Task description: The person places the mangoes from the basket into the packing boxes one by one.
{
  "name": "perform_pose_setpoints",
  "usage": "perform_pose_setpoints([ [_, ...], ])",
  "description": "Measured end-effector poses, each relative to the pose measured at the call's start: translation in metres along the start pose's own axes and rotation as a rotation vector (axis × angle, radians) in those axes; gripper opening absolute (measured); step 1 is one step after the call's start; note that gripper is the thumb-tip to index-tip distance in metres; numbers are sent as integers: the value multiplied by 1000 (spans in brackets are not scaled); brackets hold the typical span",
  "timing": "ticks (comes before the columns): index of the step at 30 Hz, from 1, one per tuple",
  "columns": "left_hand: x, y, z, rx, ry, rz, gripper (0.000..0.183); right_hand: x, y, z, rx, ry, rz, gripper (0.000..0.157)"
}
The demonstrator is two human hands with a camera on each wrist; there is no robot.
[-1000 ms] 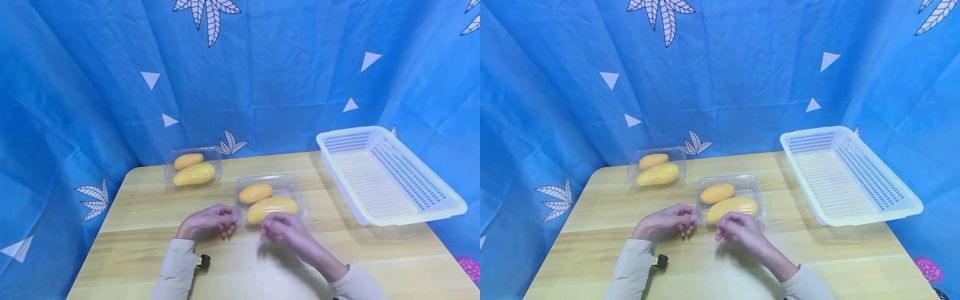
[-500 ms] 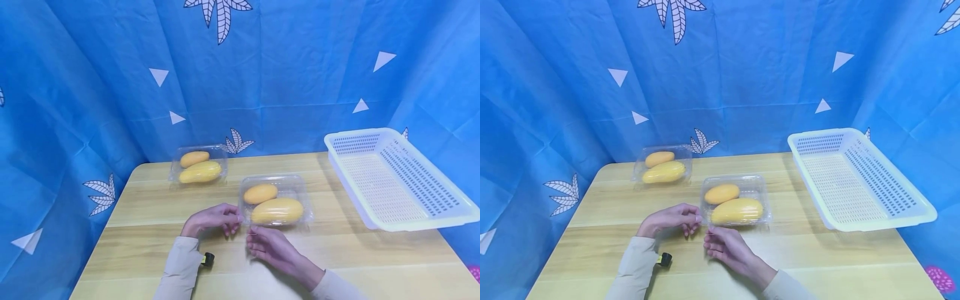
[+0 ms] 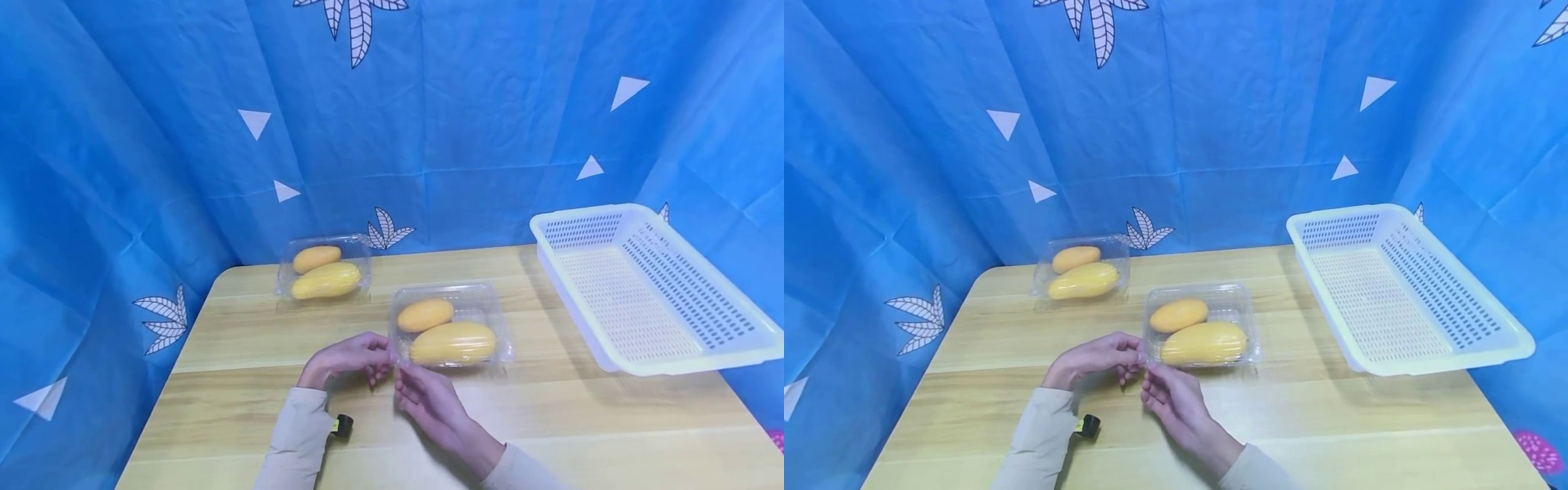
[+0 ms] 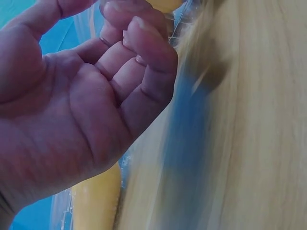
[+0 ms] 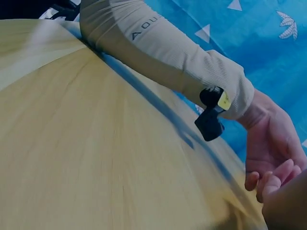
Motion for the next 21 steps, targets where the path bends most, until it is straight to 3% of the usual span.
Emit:
perform_pose_setpoints([
  [6,0,0,-3,35,-30,6,17,3,-6,-5,95,55,-11,30],
  [21,-1,1,-9,150,4,36,16,0,-7,-15,238,72,18,23],
])
Point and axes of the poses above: each hand's wrist, its own z-axis away from the middle knuckle, its own y-axis out of the back of the hand, x = y × z, the point moved 3 cm from there along -z, towards the middle knuckle, and after that the axes turned 7 degrees about -z, right-handed, at the moved point
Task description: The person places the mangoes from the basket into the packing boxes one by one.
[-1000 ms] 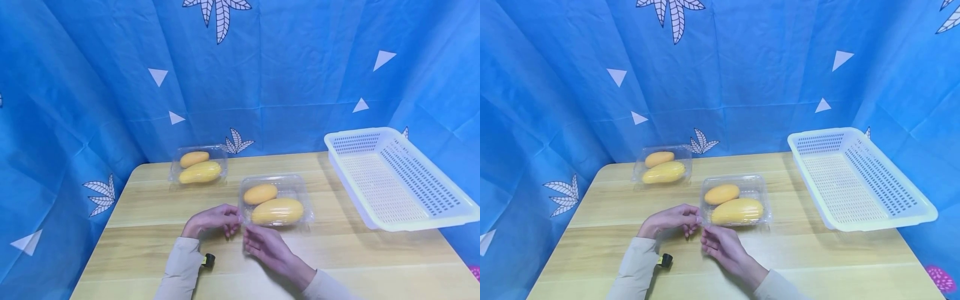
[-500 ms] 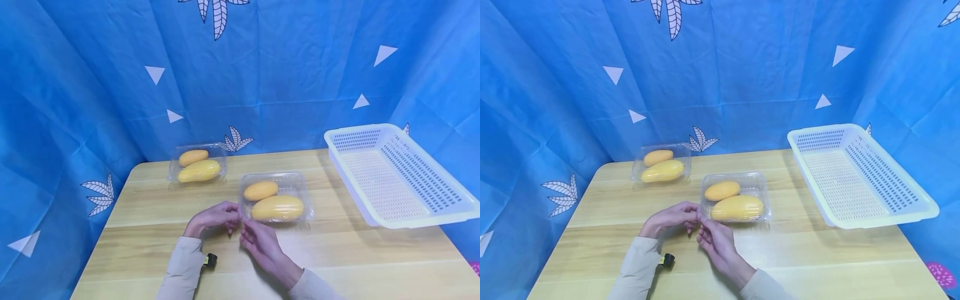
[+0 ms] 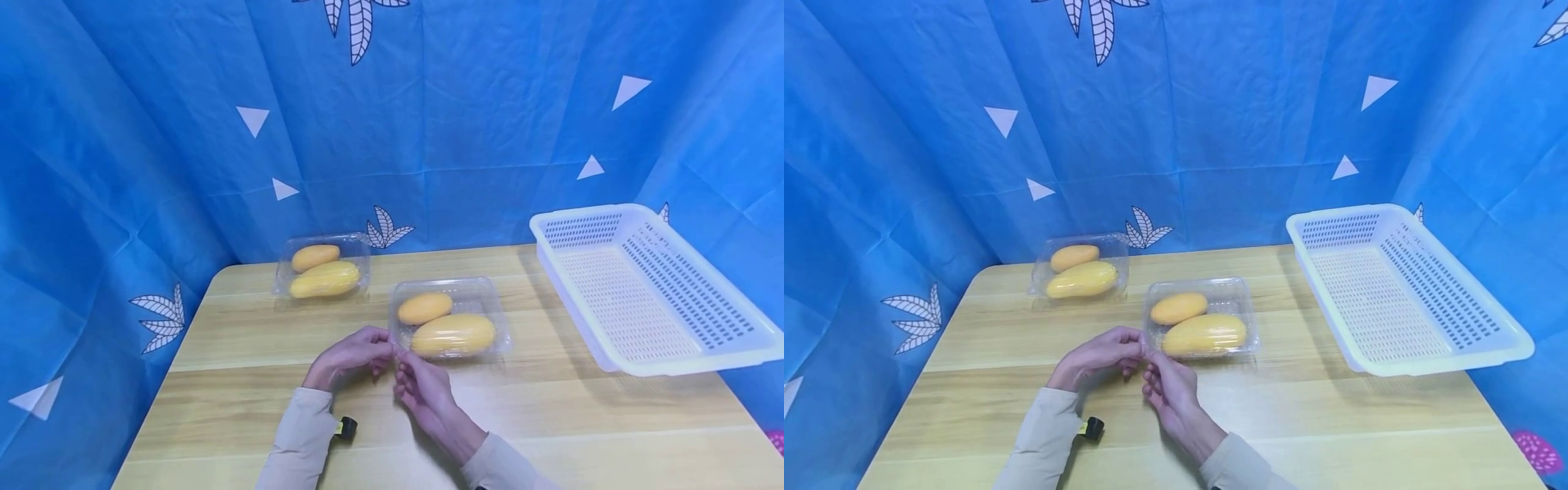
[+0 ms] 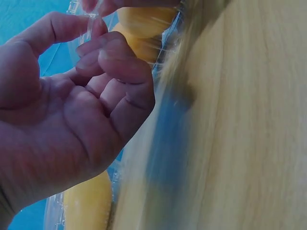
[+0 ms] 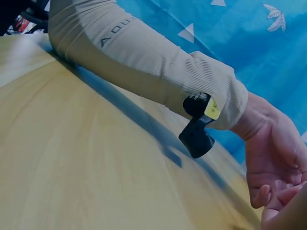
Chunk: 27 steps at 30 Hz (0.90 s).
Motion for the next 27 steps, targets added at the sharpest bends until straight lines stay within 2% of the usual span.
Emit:
perform_pose_setpoints([
  [7,-1,0,-2,20,10,41,13,0,-1,-5,16,5,35,24],
  [13,-2,3,-1,44,2,63,14,-6,3,-10,-127,-54,37,42],
  [17,-2,4,0,48,9,82,15,-12,11,-9,-217,-90,60,43],
  [22,-1,4,0,67,23,80,10,-20,25,-5,-276,-114,109,42],
  [27,-1,4,-1,69,15,48,12,-34,46,1,-300,-131,128,44],
])
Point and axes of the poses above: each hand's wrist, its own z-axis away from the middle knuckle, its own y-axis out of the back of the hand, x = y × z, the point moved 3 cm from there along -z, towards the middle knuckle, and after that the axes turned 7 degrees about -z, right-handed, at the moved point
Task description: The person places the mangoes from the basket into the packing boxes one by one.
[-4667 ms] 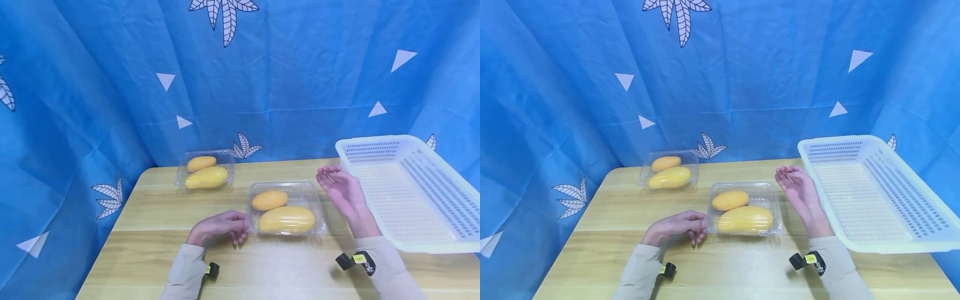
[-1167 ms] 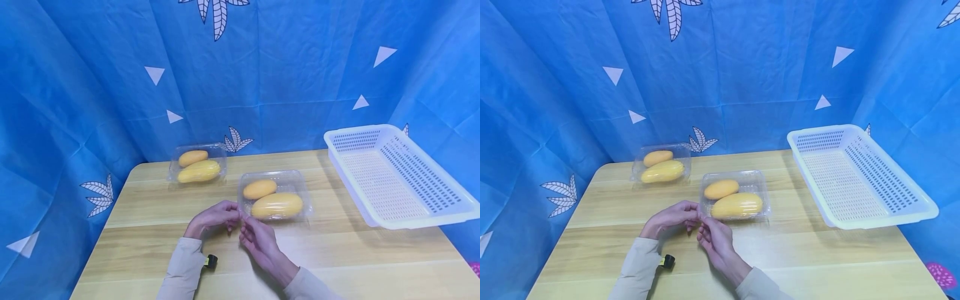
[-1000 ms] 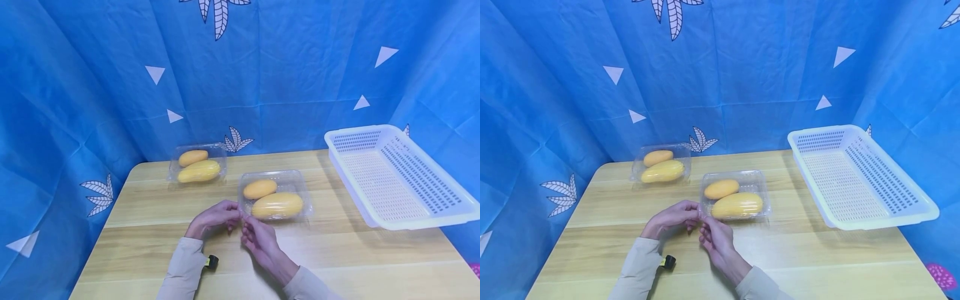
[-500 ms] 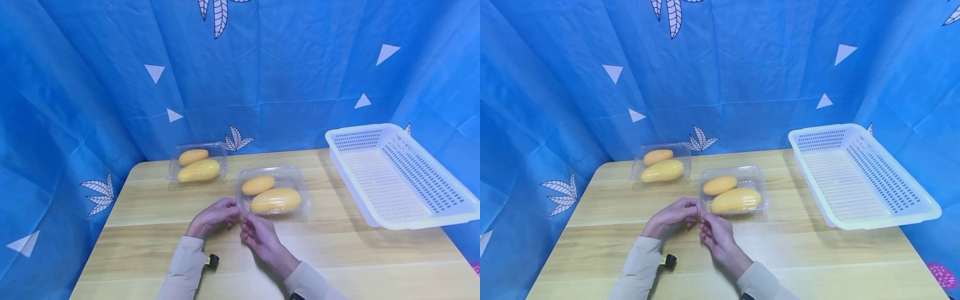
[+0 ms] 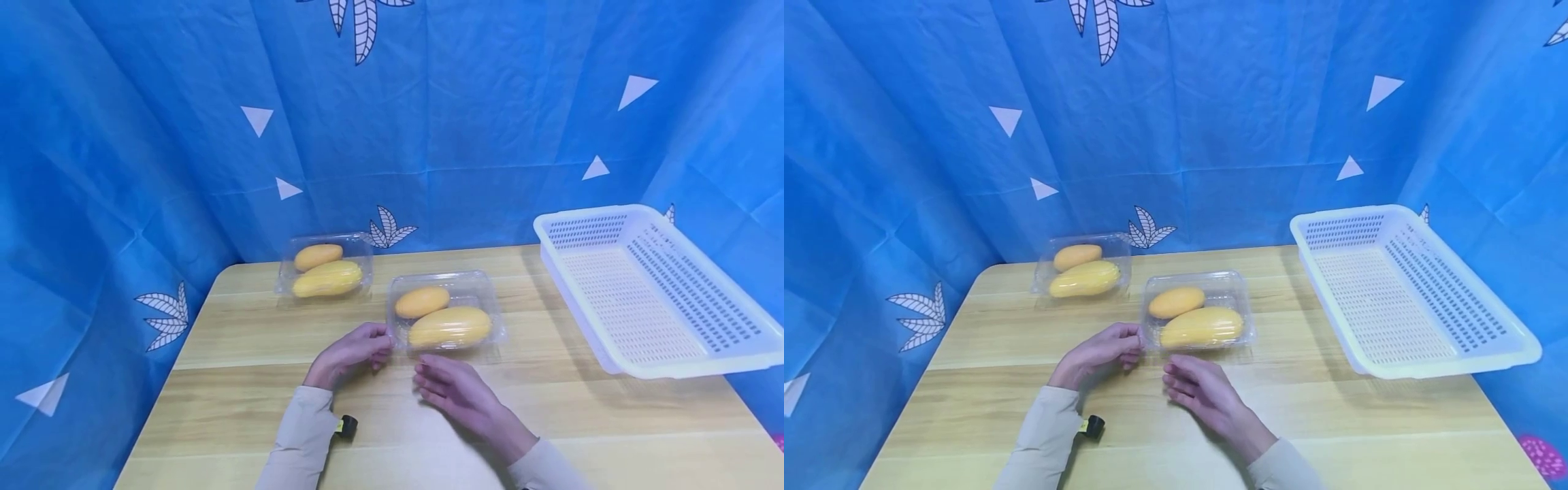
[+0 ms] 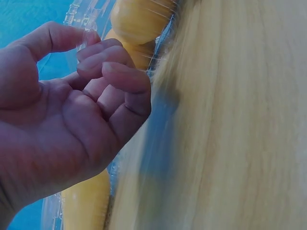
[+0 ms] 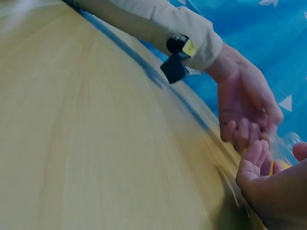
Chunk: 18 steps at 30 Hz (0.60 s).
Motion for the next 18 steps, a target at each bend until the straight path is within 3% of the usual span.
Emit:
perform_pose_setpoints([
  [10,0,0,-3,-5,-2,7,9,-31,34,22,80,54,20,38],
  [18,-2,2,0,2,-8,23,9,-52,52,34,65,103,79,40],
])
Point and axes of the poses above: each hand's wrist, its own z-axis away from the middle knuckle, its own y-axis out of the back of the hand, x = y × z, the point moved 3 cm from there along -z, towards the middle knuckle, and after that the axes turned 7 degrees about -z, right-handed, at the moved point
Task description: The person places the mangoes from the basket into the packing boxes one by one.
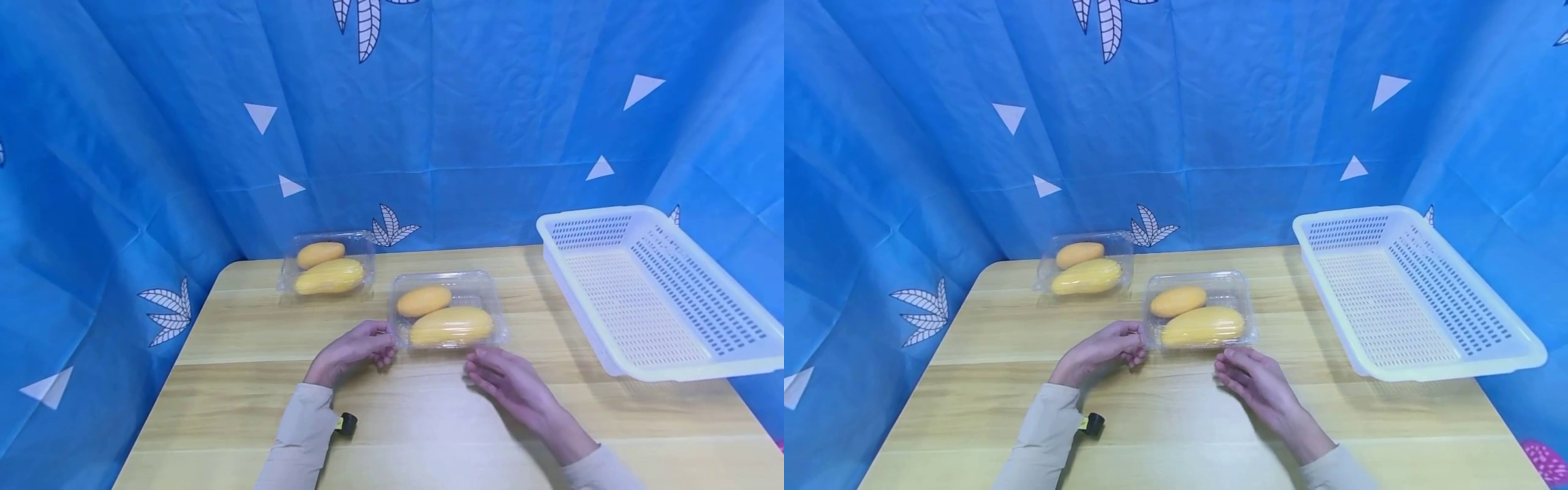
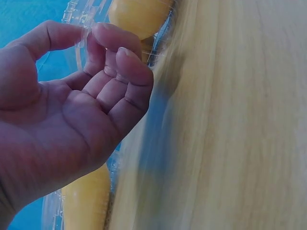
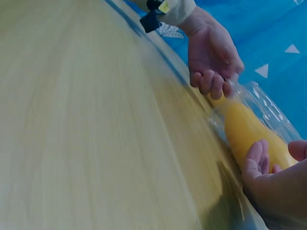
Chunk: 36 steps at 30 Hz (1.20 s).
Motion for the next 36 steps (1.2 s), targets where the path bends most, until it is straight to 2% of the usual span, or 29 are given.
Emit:
perform_pose_setpoints([
  [4,0,1,1,8,5,-7,10,-8,8,3,13,20,40,41],
  [9,1,1,1,14,11,-17,10,-18,16,6,80,83,68,42],
  [14,1,0,1,18,20,-21,11,-27,22,5,123,139,157,48],
  [18,2,-2,1,10,25,-28,12,-33,26,2,159,163,205,44],
  [21,2,-2,3,-11,28,-42,21,-36,29,0,171,157,206,42],
  [25,1,1,12,-67,35,-94,37,-38,31,-3,161,128,201,38],
  [28,0,-3,21,-154,33,-143,39,-40,31,-4,140,118,210,39],
  [33,3,-25,28,-347,-33,-159,35,-46,33,-5,112,107,255,42],
  [36,7,-47,22,-362,-63,-133,34,-49,35,-6,91,98,267,39],
])
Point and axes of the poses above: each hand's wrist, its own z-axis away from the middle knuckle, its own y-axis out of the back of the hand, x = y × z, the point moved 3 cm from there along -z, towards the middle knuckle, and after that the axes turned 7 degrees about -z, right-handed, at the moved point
